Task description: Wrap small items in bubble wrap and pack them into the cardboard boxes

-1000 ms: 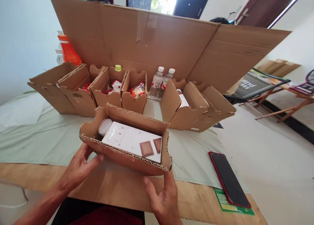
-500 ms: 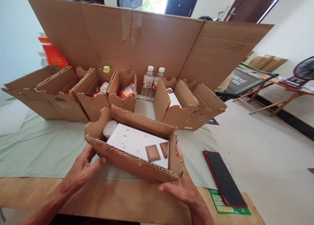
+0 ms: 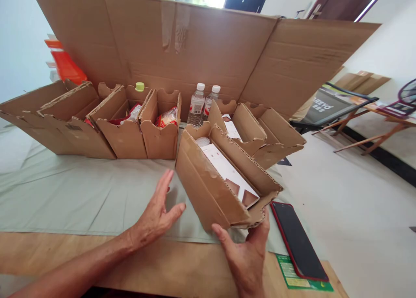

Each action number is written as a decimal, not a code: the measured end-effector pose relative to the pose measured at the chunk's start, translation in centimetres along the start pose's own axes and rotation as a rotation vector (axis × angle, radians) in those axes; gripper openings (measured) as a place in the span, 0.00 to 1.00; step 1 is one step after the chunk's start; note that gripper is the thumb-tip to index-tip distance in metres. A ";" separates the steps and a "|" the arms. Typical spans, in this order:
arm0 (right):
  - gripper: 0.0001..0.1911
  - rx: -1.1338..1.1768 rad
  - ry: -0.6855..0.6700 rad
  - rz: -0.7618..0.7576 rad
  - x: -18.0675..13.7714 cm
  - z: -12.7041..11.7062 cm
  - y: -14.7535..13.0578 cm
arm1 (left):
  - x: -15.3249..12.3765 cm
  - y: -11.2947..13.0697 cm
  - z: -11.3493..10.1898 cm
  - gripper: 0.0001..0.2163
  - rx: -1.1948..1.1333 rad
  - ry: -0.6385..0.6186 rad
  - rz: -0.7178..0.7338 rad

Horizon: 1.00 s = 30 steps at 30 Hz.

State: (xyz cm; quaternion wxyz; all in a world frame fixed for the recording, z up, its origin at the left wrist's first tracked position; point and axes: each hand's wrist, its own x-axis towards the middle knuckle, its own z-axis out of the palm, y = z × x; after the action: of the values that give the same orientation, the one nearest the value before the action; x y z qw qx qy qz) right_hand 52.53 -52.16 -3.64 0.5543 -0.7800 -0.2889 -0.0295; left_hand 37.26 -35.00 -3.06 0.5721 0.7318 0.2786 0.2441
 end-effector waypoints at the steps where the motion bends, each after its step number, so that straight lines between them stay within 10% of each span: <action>1: 0.58 -0.030 0.016 -0.007 -0.5 0.6 -0.4 | -0.3 -0.1 0.2 0.41 0.002 -0.076 0.017; 7: 0.54 -0.124 -0.020 -0.082 -2.6 1.5 -1.3 | -0.3 -1.1 -0.2 0.43 0.020 -0.288 0.101; 30: 0.16 -0.146 -0.181 -0.175 6.7 7.7 -1.2 | 3.4 -4.1 -1.7 0.44 -0.278 -0.033 -0.018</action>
State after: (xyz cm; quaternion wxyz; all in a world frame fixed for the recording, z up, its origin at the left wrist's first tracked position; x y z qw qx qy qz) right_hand 55.41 -42.27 -3.12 0.4633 -0.7896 -0.4015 -0.0282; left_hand 37.99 -30.70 -6.49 0.6744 0.6471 0.2391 0.2632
